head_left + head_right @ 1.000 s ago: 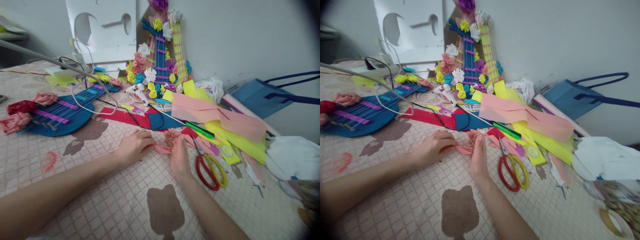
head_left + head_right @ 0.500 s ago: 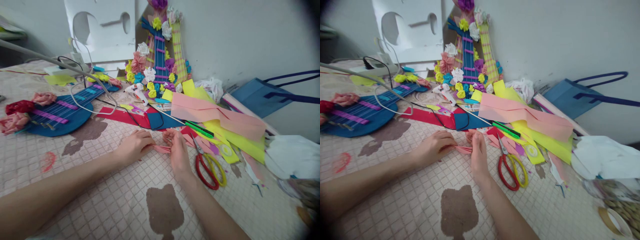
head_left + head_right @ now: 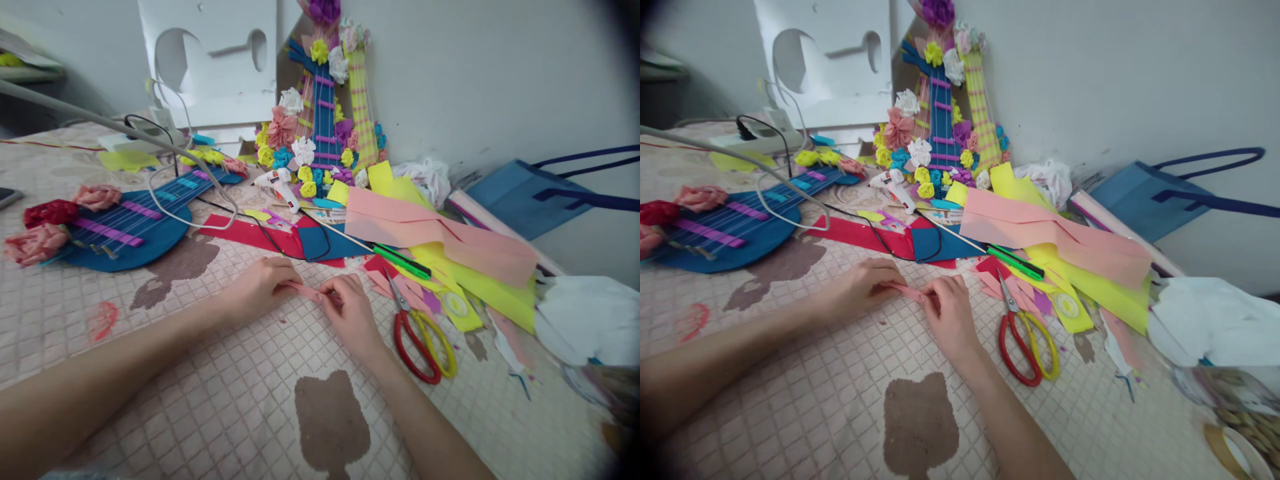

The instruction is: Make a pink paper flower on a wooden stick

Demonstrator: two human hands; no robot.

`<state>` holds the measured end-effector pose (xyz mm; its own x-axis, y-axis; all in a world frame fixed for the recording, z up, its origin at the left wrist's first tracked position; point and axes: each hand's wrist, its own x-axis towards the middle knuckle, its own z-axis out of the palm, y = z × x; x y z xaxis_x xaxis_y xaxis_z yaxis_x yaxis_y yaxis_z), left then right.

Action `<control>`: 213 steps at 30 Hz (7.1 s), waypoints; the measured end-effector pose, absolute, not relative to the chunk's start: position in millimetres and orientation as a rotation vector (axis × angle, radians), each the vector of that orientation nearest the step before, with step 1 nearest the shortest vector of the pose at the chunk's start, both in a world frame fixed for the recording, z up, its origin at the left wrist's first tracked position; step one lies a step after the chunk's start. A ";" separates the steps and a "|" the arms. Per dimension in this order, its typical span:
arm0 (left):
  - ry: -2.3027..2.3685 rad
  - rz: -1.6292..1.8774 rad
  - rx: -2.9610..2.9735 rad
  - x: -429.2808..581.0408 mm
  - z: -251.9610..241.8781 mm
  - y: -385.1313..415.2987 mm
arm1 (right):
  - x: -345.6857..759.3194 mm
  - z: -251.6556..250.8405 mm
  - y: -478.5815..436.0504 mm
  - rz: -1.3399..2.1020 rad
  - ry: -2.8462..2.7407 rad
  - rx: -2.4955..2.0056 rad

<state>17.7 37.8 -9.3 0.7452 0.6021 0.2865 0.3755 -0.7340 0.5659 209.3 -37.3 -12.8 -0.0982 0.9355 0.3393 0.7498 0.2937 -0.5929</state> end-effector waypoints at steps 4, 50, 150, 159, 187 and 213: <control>0.775 0.567 2.430 9.1 0.7 44.5 | 209.7 -13.9 -37.9 0.357 -1.884 -1.507; 0.875 0.670 2.336 31.4 -3.2 26.7 | 209.3 -2.9 -41.1 0.340 -1.961 -1.443; 0.822 0.756 0.965 7.1 6.4 41.6 | 247.3 2.4 -43.4 0.452 -2.318 -1.387; 0.849 0.756 1.002 7.6 7.0 40.4 | 246.2 4.5 -43.0 0.516 -2.343 -1.343; 0.641 0.586 0.744 7.5 15.7 34.1 | 231.4 0.1 -52.4 1.641 -1.158 -0.895; 0.453 0.415 0.830 10.5 12.1 26.8 | 224.5 0.7 -52.1 1.654 -1.046 -0.965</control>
